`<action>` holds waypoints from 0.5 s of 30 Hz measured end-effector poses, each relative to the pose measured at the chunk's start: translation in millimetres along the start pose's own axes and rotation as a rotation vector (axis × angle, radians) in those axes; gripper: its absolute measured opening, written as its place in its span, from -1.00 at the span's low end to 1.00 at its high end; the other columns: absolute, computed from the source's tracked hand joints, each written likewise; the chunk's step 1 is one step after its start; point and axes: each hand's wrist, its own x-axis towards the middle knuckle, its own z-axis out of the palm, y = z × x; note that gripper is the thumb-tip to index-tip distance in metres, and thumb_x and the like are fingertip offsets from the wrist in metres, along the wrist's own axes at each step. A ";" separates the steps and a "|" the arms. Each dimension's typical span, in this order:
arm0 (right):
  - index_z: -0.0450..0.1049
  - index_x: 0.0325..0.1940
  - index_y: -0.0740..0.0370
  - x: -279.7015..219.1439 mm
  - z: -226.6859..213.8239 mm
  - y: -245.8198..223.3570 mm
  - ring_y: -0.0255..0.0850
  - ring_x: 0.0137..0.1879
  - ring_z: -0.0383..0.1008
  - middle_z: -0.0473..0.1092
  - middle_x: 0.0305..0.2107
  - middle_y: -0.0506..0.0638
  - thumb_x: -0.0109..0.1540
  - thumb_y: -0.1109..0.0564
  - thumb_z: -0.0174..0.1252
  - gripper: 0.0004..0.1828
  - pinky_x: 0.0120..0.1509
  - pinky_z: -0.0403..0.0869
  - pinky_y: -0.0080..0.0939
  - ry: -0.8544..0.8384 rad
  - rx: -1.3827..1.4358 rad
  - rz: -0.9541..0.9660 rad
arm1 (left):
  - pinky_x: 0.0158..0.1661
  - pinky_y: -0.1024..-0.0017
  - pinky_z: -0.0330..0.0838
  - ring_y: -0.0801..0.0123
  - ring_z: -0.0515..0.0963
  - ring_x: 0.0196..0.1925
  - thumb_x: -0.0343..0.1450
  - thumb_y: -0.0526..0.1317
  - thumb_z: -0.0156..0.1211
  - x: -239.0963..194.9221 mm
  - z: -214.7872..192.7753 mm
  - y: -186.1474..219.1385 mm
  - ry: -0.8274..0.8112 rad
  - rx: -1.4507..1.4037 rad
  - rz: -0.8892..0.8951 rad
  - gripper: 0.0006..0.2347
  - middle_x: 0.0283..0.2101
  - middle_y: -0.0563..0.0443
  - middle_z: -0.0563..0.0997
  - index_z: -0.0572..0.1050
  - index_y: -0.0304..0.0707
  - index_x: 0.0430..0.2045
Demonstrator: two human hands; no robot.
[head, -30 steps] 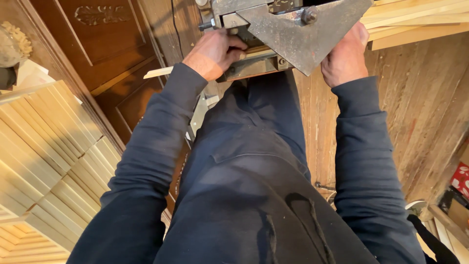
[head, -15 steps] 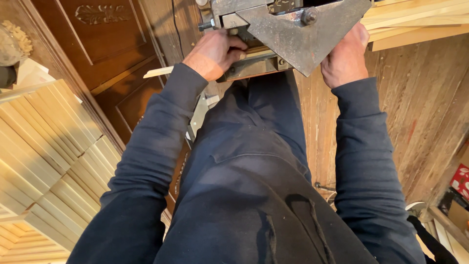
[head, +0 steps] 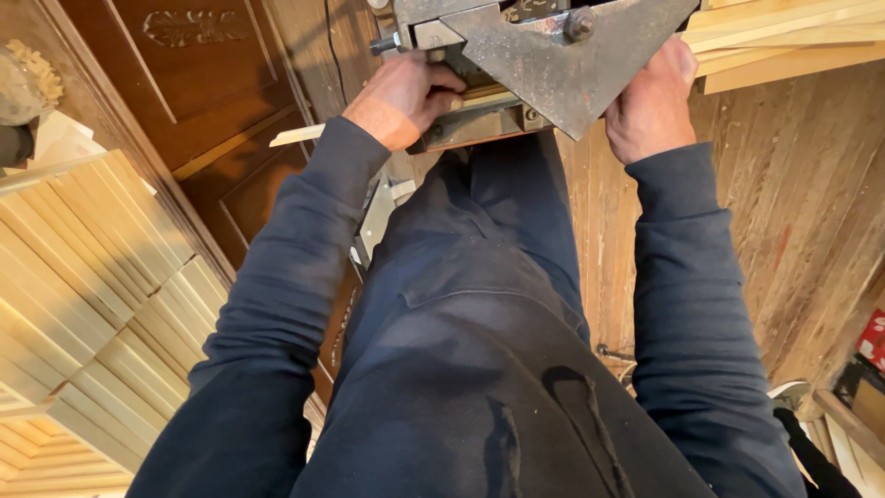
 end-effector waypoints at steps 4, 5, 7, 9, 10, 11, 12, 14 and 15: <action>0.46 0.23 0.23 0.0 0.1 -0.9 0.22 0.49 0.21 0.31 0.22 0.21 0.36 0.30 0.13 -0.67 0.56 0.10 0.16 0.006 0.014 0.013 | -0.07 0.05 0.45 -0.20 0.60 -0.14 0.43 -0.23 0.31 1.4 -3.5 3.2 -0.026 -0.019 -0.021 -0.81 -0.26 -0.34 0.63 0.66 -0.38 -0.19; 0.46 0.22 0.22 -0.5 -0.4 0.2 0.22 0.49 0.21 0.31 0.22 0.20 0.35 0.30 0.13 -0.66 0.57 0.10 0.16 0.004 0.007 0.010 | -0.07 0.06 0.45 -0.19 0.60 -0.14 0.43 -0.23 0.31 2.8 -3.9 3.9 -0.037 -0.031 -0.033 -0.81 -0.25 -0.34 0.64 0.66 -0.38 -0.19; 0.47 0.22 0.22 -0.7 -1.6 -0.2 0.21 0.49 0.21 0.31 0.22 0.20 0.34 0.31 0.13 -0.66 0.57 0.10 0.15 0.001 0.001 0.008 | -0.07 0.08 0.46 -0.19 0.61 -0.14 0.43 -0.24 0.30 3.9 -4.6 5.6 -0.048 -0.044 -0.045 -0.81 -0.25 -0.34 0.65 0.65 -0.38 -0.19; 0.47 0.21 0.22 1.4 -2.3 -3.0 0.22 0.49 0.20 0.31 0.22 0.21 0.34 0.30 0.14 -0.66 0.56 0.09 0.16 -0.002 0.000 0.000 | -0.06 0.08 0.47 -0.18 0.62 -0.14 0.43 -0.24 0.30 3.3 -6.1 7.1 -0.055 -0.046 -0.064 -0.81 -0.24 -0.33 0.66 0.65 -0.38 -0.19; 0.47 0.21 0.22 1.5 -1.7 -3.2 0.22 0.49 0.20 0.31 0.22 0.21 0.34 0.30 0.14 -0.66 0.56 0.09 0.16 -0.002 0.002 -0.002 | -0.06 0.08 0.47 -0.18 0.62 -0.14 0.43 -0.24 0.30 2.3 -5.9 7.0 -0.054 -0.045 -0.066 -0.81 -0.24 -0.33 0.66 0.65 -0.38 -0.19; 0.47 0.22 0.23 1.7 -1.2 -3.3 0.23 0.49 0.21 0.31 0.22 0.21 0.35 0.29 0.15 -0.67 0.56 0.10 0.16 -0.003 0.001 -0.003 | -0.06 0.08 0.47 -0.19 0.62 -0.13 0.43 -0.24 0.30 1.5 -5.7 7.0 -0.048 -0.040 -0.067 -0.82 -0.24 -0.33 0.66 0.66 -0.38 -0.19; 0.47 0.22 0.23 1.7 -1.8 -2.8 0.23 0.49 0.21 0.31 0.22 0.22 0.36 0.29 0.15 -0.68 0.55 0.10 0.16 -0.003 -0.003 -0.003 | -0.05 0.07 0.47 -0.19 0.62 -0.13 0.43 -0.25 0.30 2.4 -5.2 7.2 -0.041 -0.037 -0.064 -0.82 -0.24 -0.33 0.66 0.66 -0.37 -0.20; 0.46 0.23 0.23 0.2 0.6 2.5 0.23 0.49 0.21 0.31 0.22 0.22 0.37 0.29 0.15 -0.67 0.55 0.10 0.16 -0.002 -0.011 0.000 | -0.05 0.07 0.47 -0.19 0.62 -0.13 0.43 -0.25 0.30 2.9 -2.7 4.9 -0.033 -0.042 -0.061 -0.82 -0.23 -0.33 0.66 0.66 -0.38 -0.20; 0.46 0.24 0.24 -1.1 1.9 5.0 0.23 0.49 0.21 0.31 0.22 0.22 0.37 0.29 0.15 -0.67 0.56 0.10 0.16 -0.002 -0.019 0.003 | -0.06 0.07 0.47 -0.20 0.62 -0.12 0.42 -0.26 0.30 3.0 -1.1 3.7 -0.024 -0.047 -0.060 -0.82 -0.22 -0.33 0.66 0.66 -0.38 -0.19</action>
